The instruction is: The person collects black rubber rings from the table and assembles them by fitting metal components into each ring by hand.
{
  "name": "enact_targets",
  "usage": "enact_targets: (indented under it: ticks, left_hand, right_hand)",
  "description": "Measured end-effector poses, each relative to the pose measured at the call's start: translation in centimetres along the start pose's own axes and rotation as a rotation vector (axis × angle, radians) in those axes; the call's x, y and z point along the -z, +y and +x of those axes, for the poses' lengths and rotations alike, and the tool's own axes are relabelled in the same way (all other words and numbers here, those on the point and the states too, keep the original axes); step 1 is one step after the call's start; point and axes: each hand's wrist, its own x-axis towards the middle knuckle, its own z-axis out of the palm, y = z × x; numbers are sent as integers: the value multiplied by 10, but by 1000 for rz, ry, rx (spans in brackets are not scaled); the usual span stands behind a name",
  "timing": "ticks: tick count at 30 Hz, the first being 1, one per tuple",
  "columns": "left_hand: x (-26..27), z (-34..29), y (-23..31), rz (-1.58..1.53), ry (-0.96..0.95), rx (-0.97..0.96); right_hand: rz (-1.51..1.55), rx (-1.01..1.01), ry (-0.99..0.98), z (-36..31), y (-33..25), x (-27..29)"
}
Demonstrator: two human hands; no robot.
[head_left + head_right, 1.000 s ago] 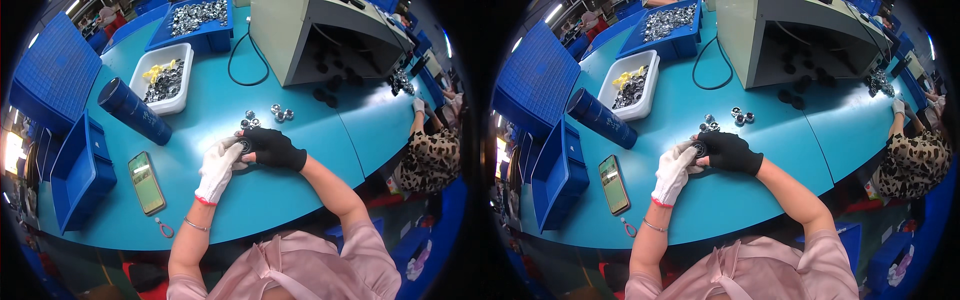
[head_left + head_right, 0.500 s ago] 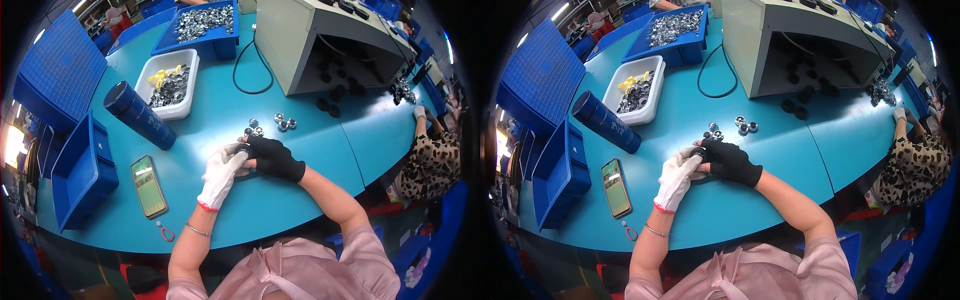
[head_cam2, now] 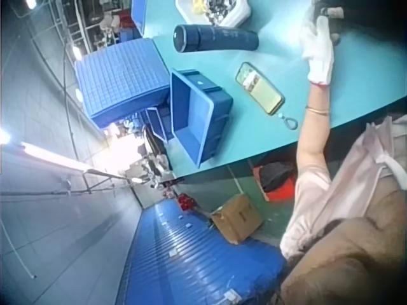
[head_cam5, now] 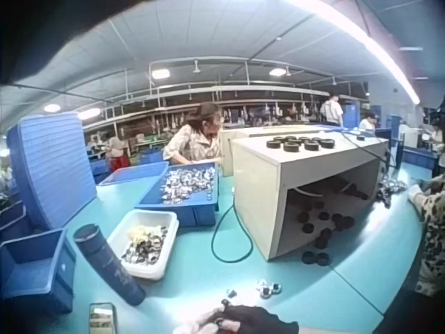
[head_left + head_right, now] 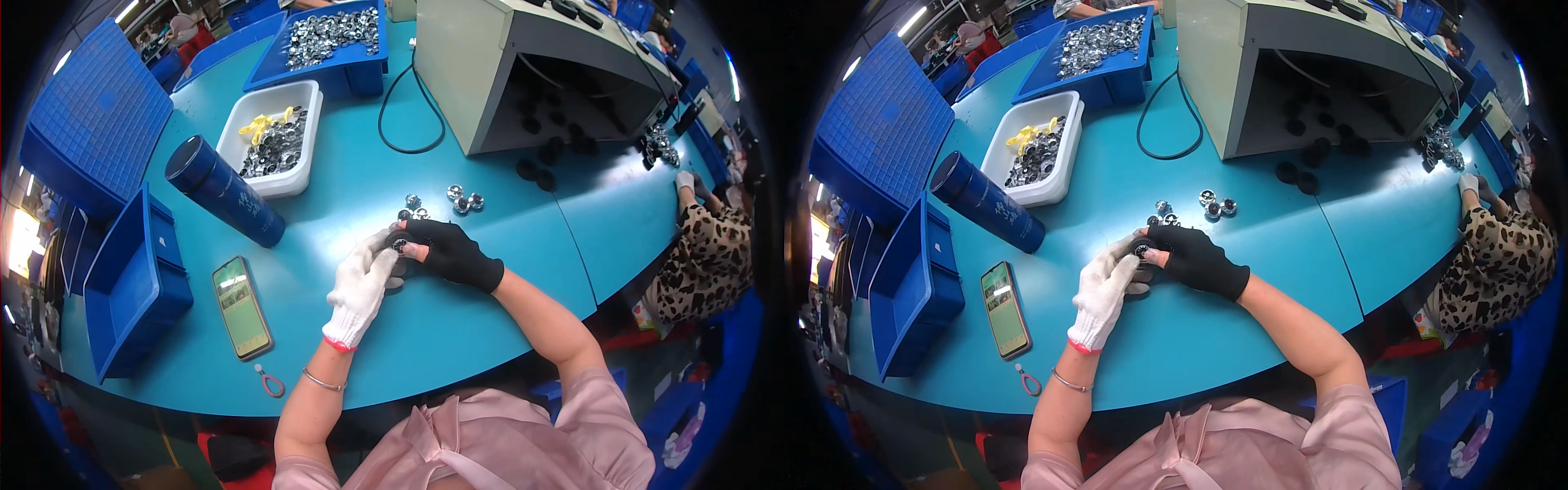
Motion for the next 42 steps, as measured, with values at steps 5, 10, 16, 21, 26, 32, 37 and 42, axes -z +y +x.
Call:
enact_targets:
  ticks: [5,10,16,21,26,32,37,42]
  left_hand:
    - [2,4,2,-82,-6,85]
    - [10,3,-2,-133,-6,72]
    - [7,5,-3,-203,-56,68]
    - [8,7,-14,-322,-63,83]
    - [7,7,-13,-331,-46,110]
    - [5,2,-6,-314,-27,101]
    - [10,4,-15,-381,-106,135]
    - [6,4,-9,-546,-203,192]
  right_hand:
    - [-104,60,47,-1,1,-2]
    - [4,76,-3,-4,-13,-4]
    - [-396,152,76,-5,-5,-4]
    - [-416,147,99,-5,-12,-3]
    - [-399,181,112,-5,-12,-4]
    - [-388,267,168,-2,-3,-10]
    - [-204,425,143,2,1,-2]
    - [-192,465,135,4,-1,-1]
